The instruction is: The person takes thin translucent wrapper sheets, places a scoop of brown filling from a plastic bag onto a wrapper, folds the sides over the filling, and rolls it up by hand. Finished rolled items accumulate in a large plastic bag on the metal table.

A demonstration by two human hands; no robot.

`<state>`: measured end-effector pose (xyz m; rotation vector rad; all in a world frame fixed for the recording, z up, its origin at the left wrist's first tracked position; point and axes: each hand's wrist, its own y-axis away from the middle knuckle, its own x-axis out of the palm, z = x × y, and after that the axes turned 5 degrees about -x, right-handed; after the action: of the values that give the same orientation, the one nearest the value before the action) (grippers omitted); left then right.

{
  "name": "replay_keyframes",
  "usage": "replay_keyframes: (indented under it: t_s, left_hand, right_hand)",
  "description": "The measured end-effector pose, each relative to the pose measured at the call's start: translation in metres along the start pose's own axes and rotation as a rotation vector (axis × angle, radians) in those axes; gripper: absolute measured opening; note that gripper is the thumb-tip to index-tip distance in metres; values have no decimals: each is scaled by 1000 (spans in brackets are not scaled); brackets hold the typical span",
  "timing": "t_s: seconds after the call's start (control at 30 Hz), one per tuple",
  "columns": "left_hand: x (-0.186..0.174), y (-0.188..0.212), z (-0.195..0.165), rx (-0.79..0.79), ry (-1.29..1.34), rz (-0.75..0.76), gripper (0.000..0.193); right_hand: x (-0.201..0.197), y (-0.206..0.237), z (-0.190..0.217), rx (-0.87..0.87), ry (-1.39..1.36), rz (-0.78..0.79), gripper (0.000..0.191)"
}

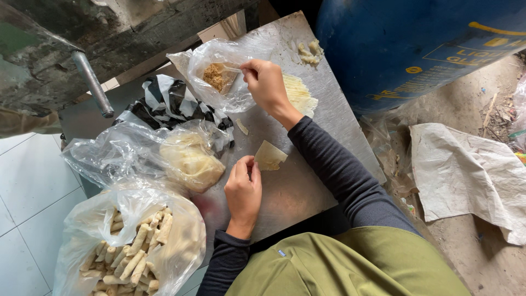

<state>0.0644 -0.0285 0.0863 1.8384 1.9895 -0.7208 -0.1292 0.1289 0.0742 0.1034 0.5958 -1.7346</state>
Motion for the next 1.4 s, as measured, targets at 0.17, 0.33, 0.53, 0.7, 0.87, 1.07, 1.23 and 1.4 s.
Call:
replay_keyframes:
  t_s: [0.17, 0.33, 0.53, 0.7, 0.87, 1.07, 1.23, 1.4]
  left_hand:
    - [-2, -1, -1, 14, 11, -17, 17]
    - [-3, -1, -1, -13, 36, -4, 17]
    - [-4, -1, -1, -76, 111, 3, 16]
    - [-4, -2, -1, -128, 183, 14, 19]
    - [-3, -2, 1, -161, 252, 25, 21]
    - [-4, -4, 2, -178, 286, 31, 21]
    - [-7, -4, 0, -210, 295, 50, 21]
    - [-9, -3, -4, -213, 311, 60, 20]
  right_hand:
    - [-12, -1, 1, 243, -218, 35, 18]
    - [-53, 16, 14, 196, -318, 118, 18]
    - [-120, 77, 40, 252, -302, 231, 18]
    - [-146, 126, 45, 406, -254, 344, 19]
    - [-146, 159, 36, 412, -190, 370, 18]
    - [-147, 169, 40, -318, 212, 365, 23]
    - [-154, 164, 43, -748, 440, 400, 35]
    - [-172, 167, 42, -904, 599, 415, 37]
